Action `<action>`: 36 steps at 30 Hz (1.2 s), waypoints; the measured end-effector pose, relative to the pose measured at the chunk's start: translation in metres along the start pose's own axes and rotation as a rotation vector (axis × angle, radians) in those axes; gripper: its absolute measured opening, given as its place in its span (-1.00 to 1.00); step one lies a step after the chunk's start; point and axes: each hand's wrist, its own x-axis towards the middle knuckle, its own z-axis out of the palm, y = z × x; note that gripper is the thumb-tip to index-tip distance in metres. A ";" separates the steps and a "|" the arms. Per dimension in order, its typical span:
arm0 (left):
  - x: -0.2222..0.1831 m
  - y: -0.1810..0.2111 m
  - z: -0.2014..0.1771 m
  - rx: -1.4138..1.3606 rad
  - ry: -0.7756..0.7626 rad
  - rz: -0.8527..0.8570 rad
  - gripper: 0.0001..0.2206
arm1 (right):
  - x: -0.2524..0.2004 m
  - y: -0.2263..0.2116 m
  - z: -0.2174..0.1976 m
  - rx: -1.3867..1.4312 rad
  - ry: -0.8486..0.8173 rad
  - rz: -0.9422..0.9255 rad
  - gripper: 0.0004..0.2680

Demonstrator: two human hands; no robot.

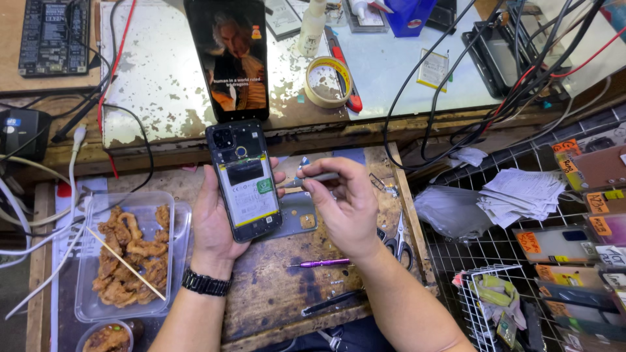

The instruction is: The person disassembles a smartphone by removing the back cover and internal components using a screwdriver and prying tool. They detach the battery and camera module, then reassemble the device by reconnecting components and securing the back cover.

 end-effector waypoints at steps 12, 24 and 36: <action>-0.004 -0.012 0.001 -0.030 -0.044 -0.046 -0.39 | 0.001 -0.002 0.008 0.031 0.034 -0.175 -0.78; -0.007 -0.020 0.001 -0.026 -0.078 -0.170 -0.39 | -0.004 0.002 0.006 0.044 0.088 -0.210 -0.79; -0.011 -0.014 0.002 -0.112 -0.154 -0.181 -0.38 | 0.006 -0.002 -0.004 -0.001 0.281 -0.191 -0.76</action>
